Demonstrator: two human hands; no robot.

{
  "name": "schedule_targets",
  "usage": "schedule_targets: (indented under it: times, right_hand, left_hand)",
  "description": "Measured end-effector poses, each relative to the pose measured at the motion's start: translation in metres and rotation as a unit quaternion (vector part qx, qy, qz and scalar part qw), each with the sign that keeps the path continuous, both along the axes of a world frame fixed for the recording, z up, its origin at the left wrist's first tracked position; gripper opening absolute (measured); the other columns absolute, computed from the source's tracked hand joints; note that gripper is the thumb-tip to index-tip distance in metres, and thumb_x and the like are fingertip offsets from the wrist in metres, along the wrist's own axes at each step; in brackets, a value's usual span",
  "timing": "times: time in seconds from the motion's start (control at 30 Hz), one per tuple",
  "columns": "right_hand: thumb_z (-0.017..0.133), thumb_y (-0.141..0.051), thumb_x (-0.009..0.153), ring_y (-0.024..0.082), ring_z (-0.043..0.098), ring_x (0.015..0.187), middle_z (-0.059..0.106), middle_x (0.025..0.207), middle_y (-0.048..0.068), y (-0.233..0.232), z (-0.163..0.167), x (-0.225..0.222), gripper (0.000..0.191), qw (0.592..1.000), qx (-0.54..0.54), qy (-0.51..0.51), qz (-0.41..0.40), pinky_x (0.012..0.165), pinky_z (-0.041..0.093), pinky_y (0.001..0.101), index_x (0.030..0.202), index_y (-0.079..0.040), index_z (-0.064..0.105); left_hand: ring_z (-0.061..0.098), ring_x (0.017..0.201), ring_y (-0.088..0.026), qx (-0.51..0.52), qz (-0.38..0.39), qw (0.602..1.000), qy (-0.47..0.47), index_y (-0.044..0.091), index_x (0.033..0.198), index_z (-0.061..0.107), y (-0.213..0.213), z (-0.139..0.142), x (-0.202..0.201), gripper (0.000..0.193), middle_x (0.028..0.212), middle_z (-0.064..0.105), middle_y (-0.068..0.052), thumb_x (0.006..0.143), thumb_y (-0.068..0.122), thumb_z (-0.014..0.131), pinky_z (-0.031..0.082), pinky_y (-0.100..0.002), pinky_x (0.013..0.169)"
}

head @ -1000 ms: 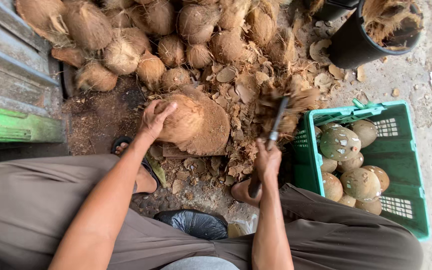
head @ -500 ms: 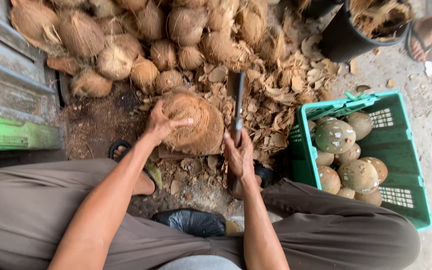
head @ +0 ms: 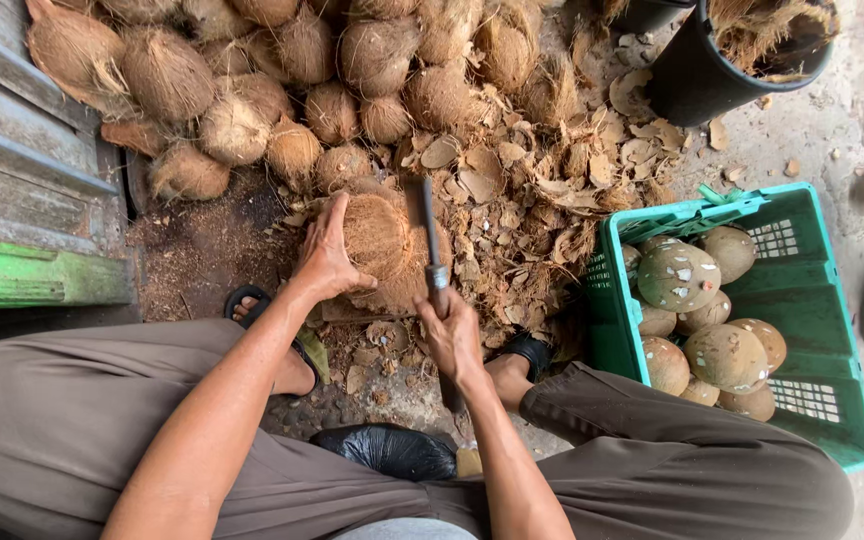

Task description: The person sits on the ground and husks coconuts, holding each coconut against a wooden block and chopping off the fibrous outer husk with a machete. Husked coconuts are placed into a green plastic crate beside them, and discarded husks pile on the ground.

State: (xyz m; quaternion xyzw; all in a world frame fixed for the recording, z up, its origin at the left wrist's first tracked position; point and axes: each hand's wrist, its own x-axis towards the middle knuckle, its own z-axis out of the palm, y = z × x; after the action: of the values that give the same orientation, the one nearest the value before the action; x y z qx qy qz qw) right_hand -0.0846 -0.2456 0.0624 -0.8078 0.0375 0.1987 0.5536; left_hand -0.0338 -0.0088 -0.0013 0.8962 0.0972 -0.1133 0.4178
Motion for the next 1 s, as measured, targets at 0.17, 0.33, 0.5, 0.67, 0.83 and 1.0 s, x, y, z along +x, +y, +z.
schedule_targets:
  times: [0.17,0.33,0.5,0.67,0.83,1.0]
  right_hand:
    - [0.066,-0.024,0.1,0.008,0.046,0.042,0.053,0.058,-0.003,-0.012,0.016,0.004,0.026,0.963,0.197,-0.145,-0.111,0.035,0.041,0.0254,0.079,-0.012,0.057]
    - [0.063,-0.024,0.102,0.007,0.048,0.045,0.053,0.06,-0.003,0.009,-0.016,-0.003,0.028,0.99,0.091,-0.07,-0.08,0.036,0.042,0.0255,0.079,-0.011,0.053]
    - [0.061,-0.032,0.104,0.009,0.044,0.041,0.049,0.053,-0.001,-0.003,-0.004,-0.004,0.04,0.988,-0.091,0.11,0.06,0.035,0.038,0.0262,0.073,-0.009,0.053]
    - [0.064,-0.021,0.102,0.008,0.045,0.042,0.054,0.057,-0.002,-0.008,0.039,0.006,0.033,0.985,0.163,-0.054,-0.035,0.035,0.038,0.0253,0.072,-0.012,0.053]
    - [0.063,-0.022,0.099,0.008,0.048,0.045,0.054,0.059,-0.004,0.008,0.005,0.011,0.022,0.972,0.173,-0.137,-0.087,0.037,0.039,0.0251,0.081,-0.011,0.059]
    - [0.067,-0.027,0.099,0.012,0.043,0.047,0.045,0.055,-0.001,-0.008,-0.054,0.01,0.034,0.985,-0.122,0.104,0.071,0.042,0.035,0.0282,0.08,0.0,0.06]
  left_hand:
    - [0.015,0.155,-0.035,0.012,0.015,1.0,-0.021,0.014,0.159,0.002,-0.008,-0.005,-0.007,0.158,0.167,0.01,-0.018,0.041,0.032,0.105,0.014,-0.054,0.127]
    - [0.013,0.155,-0.039,0.023,0.053,0.998,-0.019,0.015,0.161,0.004,-0.017,-0.014,-0.007,0.158,0.168,0.008,-0.023,0.04,0.029,0.105,0.013,-0.056,0.126]
    - [0.013,0.154,-0.042,0.019,0.027,0.996,-0.085,0.013,0.159,0.002,-0.015,-0.021,-0.013,0.161,0.167,0.006,-0.025,0.038,0.034,0.107,0.012,-0.059,0.123]
    - [0.024,0.153,-0.045,0.012,0.031,0.999,-0.03,0.02,0.164,0.007,-0.011,-0.03,-0.013,0.156,0.166,0.022,-0.022,0.042,0.037,0.102,0.025,-0.057,0.127]
    - [0.016,0.151,-0.047,0.02,0.023,0.999,-0.028,0.019,0.16,0.003,-0.012,-0.028,-0.01,0.161,0.164,0.011,-0.026,0.037,0.039,0.106,0.017,-0.064,0.121]
    - [0.011,0.154,-0.044,-0.02,-0.01,0.994,-0.104,0.014,0.158,0.001,-0.008,-0.024,-0.015,0.16,0.166,0.005,-0.025,0.04,0.038,0.106,0.011,-0.064,0.12]
